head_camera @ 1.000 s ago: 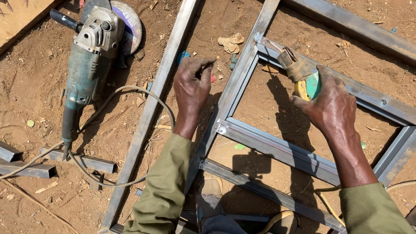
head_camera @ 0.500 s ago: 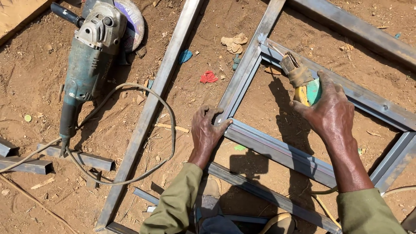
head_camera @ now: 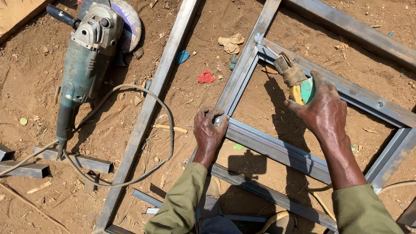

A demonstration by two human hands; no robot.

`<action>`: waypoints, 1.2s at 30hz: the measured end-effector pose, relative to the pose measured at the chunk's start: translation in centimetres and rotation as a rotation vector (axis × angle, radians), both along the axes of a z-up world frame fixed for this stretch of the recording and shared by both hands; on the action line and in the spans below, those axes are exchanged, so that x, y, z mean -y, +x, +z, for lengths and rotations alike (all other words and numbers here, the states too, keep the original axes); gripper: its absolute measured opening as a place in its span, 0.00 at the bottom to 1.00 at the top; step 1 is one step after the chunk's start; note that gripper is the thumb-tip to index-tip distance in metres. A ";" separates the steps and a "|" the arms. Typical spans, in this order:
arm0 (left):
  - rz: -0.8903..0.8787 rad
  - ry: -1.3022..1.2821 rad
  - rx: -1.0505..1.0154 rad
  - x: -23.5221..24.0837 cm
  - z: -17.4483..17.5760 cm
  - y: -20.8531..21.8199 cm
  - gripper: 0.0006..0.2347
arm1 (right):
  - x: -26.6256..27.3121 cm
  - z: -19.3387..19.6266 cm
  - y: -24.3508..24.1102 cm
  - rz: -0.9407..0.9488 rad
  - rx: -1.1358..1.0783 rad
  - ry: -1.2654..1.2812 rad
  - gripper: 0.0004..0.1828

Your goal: The person welds a rectangular metal frame lying on the ground. They hold the frame steady with one hand and use a welding torch with the other to join the metal pieces at the corners and along the seams.

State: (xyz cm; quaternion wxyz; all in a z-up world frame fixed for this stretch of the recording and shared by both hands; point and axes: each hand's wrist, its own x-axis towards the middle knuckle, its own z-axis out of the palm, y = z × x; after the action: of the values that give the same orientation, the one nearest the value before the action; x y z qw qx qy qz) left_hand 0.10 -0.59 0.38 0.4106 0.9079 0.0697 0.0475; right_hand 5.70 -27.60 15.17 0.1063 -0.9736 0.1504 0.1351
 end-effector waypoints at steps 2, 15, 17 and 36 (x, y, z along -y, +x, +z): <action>-0.042 0.031 -0.008 0.1 0.5 0.2 0.11 | 0.0 0.0 0.0 -0.002 -0.003 -0.005 0.53; -0.287 0.473 -0.002 1.0 -3.3 2.4 0.32 | 0.8 -0.8 -0.8 0.008 0.046 -0.002 0.54; -0.284 0.440 -0.091 1.1 -2.9 2.5 0.34 | 0.8 -0.6 -0.7 -0.009 0.019 -0.004 0.55; -0.014 -0.123 0.008 -0.3 0.2 -0.2 0.09 | 0.8 -0.8 -0.7 0.011 0.038 0.030 0.54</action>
State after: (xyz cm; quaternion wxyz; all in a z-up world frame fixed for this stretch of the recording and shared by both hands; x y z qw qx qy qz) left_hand -0.10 -0.31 0.58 0.4663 0.8812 0.0647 0.0437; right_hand 5.00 -28.37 14.39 0.1232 -0.9751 0.1408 0.1192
